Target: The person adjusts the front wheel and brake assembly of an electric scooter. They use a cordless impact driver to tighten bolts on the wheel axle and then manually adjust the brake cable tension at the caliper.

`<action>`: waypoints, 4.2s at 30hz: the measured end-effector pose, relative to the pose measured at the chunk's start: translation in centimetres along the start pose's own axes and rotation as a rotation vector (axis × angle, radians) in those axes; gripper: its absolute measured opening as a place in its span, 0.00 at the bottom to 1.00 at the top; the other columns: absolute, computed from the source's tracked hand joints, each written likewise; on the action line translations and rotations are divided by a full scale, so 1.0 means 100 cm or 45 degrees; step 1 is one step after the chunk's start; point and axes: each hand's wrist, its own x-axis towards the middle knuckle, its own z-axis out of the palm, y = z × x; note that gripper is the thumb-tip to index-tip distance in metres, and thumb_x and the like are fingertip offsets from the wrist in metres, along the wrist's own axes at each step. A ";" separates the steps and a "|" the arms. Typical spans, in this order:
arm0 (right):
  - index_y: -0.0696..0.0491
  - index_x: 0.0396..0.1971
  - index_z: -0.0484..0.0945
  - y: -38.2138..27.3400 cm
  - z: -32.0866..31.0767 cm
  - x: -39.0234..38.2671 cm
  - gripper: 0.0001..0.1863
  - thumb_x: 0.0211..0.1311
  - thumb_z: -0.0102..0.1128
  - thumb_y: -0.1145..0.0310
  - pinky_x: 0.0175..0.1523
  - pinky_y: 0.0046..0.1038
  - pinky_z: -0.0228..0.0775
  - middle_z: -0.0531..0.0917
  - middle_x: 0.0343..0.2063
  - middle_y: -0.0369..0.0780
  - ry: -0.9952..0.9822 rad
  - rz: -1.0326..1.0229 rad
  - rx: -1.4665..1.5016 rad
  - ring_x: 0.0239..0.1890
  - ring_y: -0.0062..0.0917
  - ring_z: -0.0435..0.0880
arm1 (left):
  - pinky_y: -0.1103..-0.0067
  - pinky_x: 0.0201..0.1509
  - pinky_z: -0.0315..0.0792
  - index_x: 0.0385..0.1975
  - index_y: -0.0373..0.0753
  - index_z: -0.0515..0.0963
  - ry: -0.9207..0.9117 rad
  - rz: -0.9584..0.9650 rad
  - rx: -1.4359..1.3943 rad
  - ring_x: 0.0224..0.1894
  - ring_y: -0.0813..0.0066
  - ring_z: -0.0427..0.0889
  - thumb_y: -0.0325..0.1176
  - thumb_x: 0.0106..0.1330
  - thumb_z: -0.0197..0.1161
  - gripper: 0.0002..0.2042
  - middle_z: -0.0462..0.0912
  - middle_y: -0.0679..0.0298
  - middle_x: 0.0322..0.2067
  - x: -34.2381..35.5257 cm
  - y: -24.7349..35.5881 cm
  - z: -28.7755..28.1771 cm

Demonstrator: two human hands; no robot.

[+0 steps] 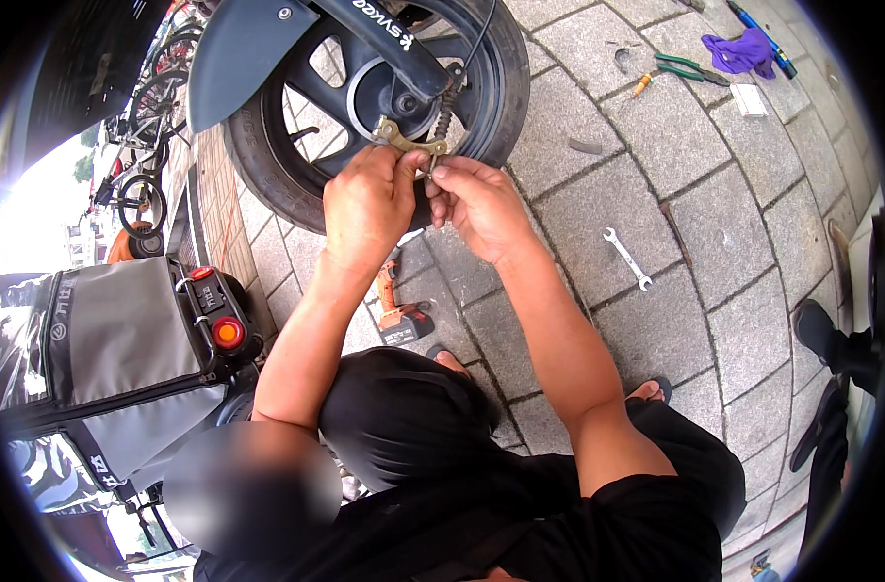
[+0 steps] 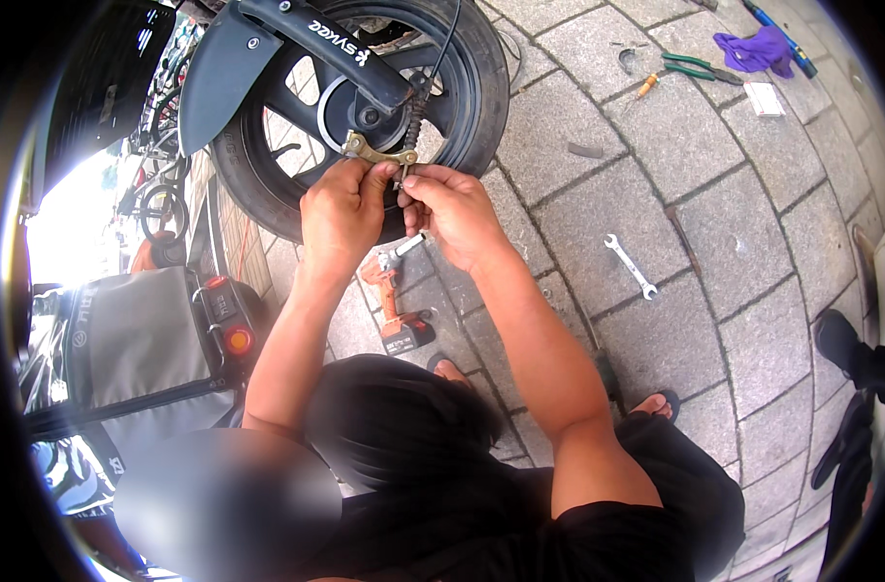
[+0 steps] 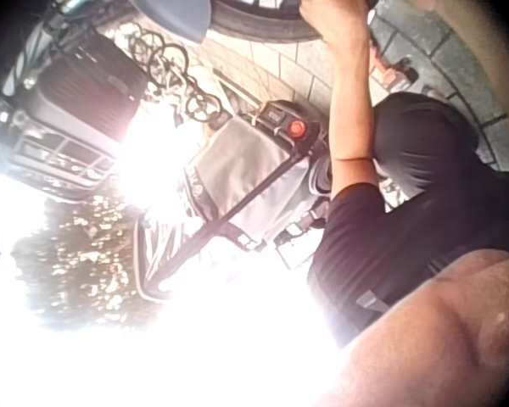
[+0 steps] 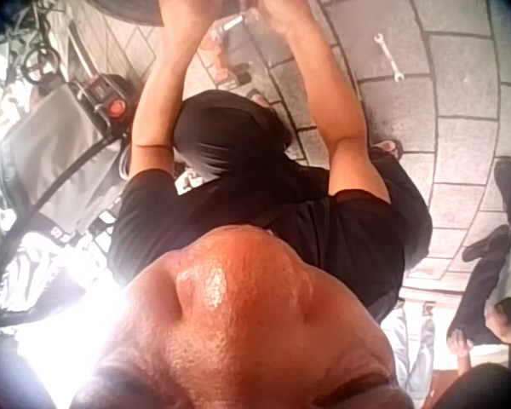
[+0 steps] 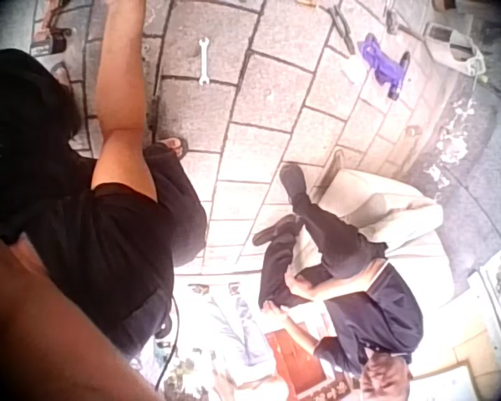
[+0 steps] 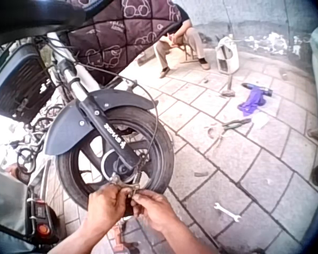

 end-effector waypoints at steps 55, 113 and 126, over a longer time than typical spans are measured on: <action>0.62 0.48 0.81 0.011 -0.006 0.000 0.12 0.76 0.59 0.69 0.39 0.27 0.83 0.88 0.36 0.43 -0.106 -0.100 -0.245 0.33 0.26 0.88 | 0.62 0.30 0.77 0.26 0.38 0.79 0.002 -0.002 0.016 0.27 0.50 0.84 0.38 0.70 0.68 0.13 0.81 0.57 0.25 0.000 0.000 0.001; 0.63 0.47 0.77 0.003 0.004 0.003 0.10 0.71 0.61 0.75 0.45 0.40 0.87 0.87 0.39 0.49 -0.071 0.034 0.119 0.38 0.39 0.91 | 0.61 0.31 0.78 0.26 0.38 0.78 -0.010 -0.017 0.001 0.29 0.50 0.84 0.39 0.71 0.67 0.13 0.82 0.56 0.26 0.000 0.001 -0.001; 0.66 0.51 0.76 0.006 0.003 0.001 0.13 0.73 0.57 0.75 0.49 0.43 0.87 0.86 0.44 0.52 -0.086 -0.052 0.031 0.43 0.42 0.91 | 0.62 0.32 0.78 0.26 0.38 0.78 -0.016 -0.005 0.007 0.30 0.50 0.84 0.38 0.71 0.66 0.13 0.82 0.56 0.26 0.000 0.000 0.000</action>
